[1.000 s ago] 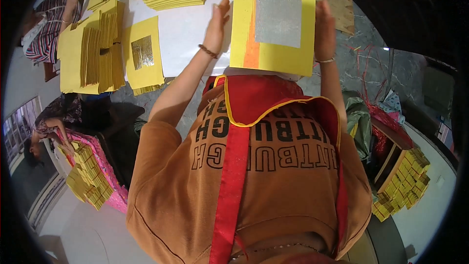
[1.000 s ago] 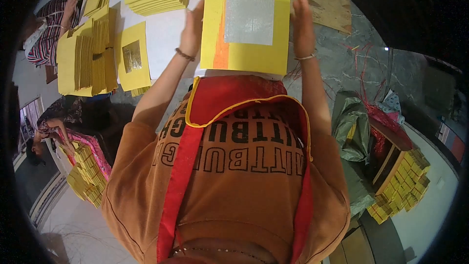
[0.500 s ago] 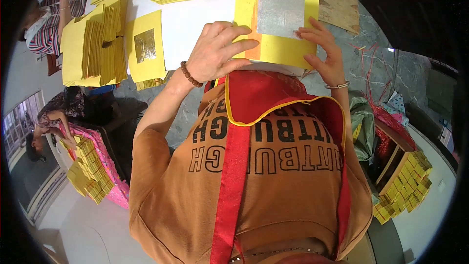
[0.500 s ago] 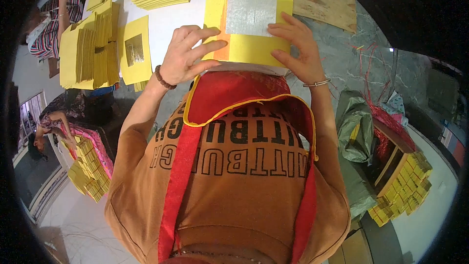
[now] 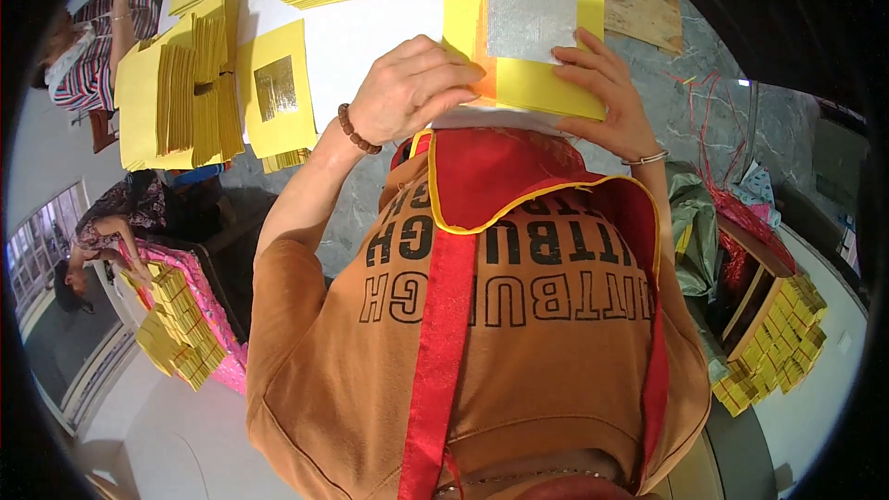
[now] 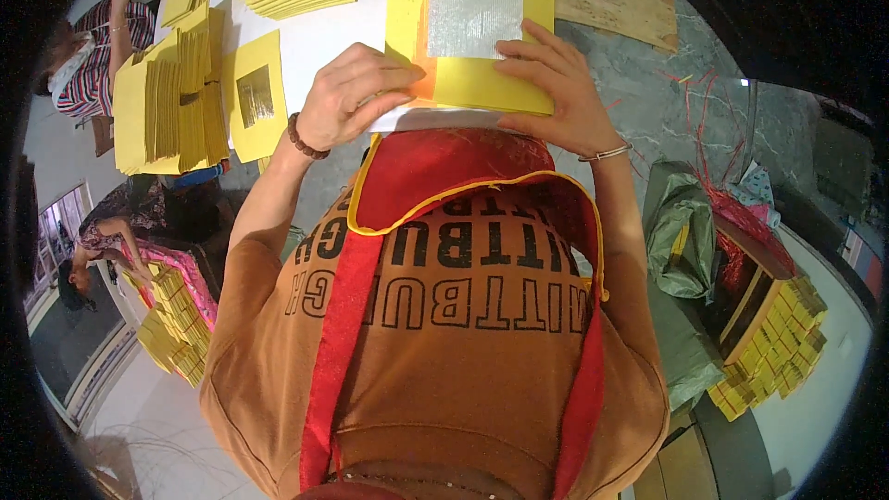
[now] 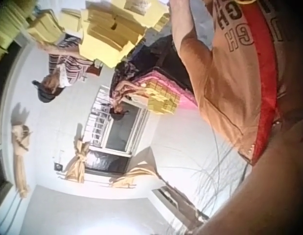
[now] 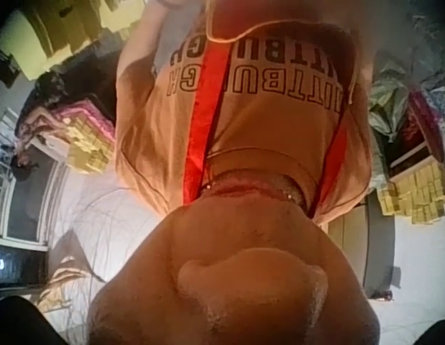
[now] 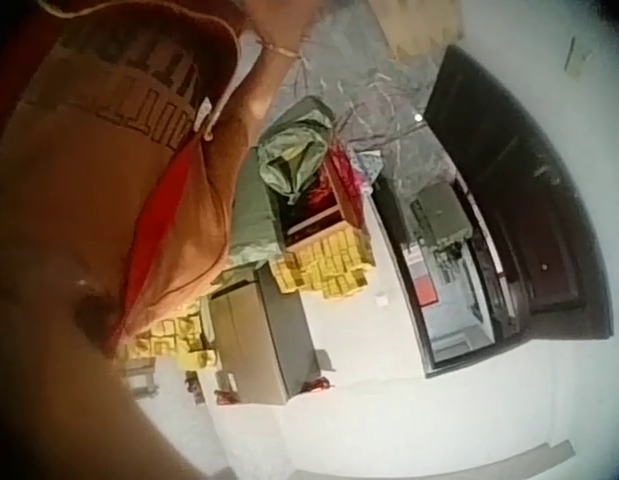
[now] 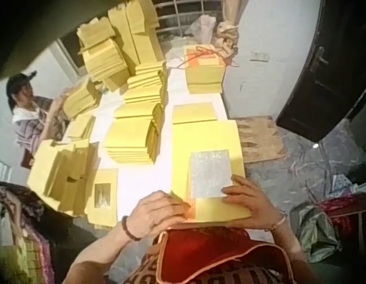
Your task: Sorting, counting, and bundling yellow ceremonial paper sheets using red string.
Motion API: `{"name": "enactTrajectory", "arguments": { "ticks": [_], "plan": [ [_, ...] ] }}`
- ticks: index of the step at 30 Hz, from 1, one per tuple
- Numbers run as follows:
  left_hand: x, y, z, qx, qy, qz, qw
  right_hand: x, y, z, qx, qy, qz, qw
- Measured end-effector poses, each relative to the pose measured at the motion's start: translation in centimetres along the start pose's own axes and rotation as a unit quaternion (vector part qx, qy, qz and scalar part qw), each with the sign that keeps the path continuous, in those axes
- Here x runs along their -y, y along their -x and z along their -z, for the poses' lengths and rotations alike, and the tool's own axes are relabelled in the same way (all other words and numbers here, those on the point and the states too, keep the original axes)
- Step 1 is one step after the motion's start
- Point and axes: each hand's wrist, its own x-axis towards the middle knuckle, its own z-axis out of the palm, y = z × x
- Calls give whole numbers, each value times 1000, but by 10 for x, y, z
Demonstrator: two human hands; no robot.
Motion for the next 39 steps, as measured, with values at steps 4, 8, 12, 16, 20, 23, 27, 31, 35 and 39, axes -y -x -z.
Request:
{"name": "enactTrajectory", "arguments": {
  "ticks": [4, 8, 12, 16, 20, 23, 27, 31, 35, 39],
  "plan": [
    [-1, -6, 4, 15, 27, 23, 999, 0, 0, 1, 5, -42, -12, 999],
    [6, -8, 5, 29, 59, 47, 997, -8, 0, -7, -47, -168, -62, 983],
    [7, -9, 4, 10, 115, 119, 986, -12, -1, -10, -77, -181, -78, 977],
    [13, -7, 4, 30, 169, 167, 971, -16, -4, -11, -97, -193, -72, 974],
    [16, -13, 4, -17, 19, 39, 999, -17, -5, -13, -117, -231, -98, 961],
    [29, -9, -4, -4, -133, 11, 991, -25, -2, -15, -107, -222, -66, 967],
    [29, -15, 0, -42, -171, -27, 984, -17, -16, -10, -174, 43, -17, 984],
    [7, -20, 14, -41, -235, -104, 966, -16, -10, 1, -148, 146, 13, 978],
    [-9, -5, 11, -35, -102, -53, 993, 1, 1, 2, -38, 81, 3, 996],
    [-6, -6, 0, -71, 37, 79, 994, 12, -3, -1, -78, 62, -19, 995]
  ]
}}
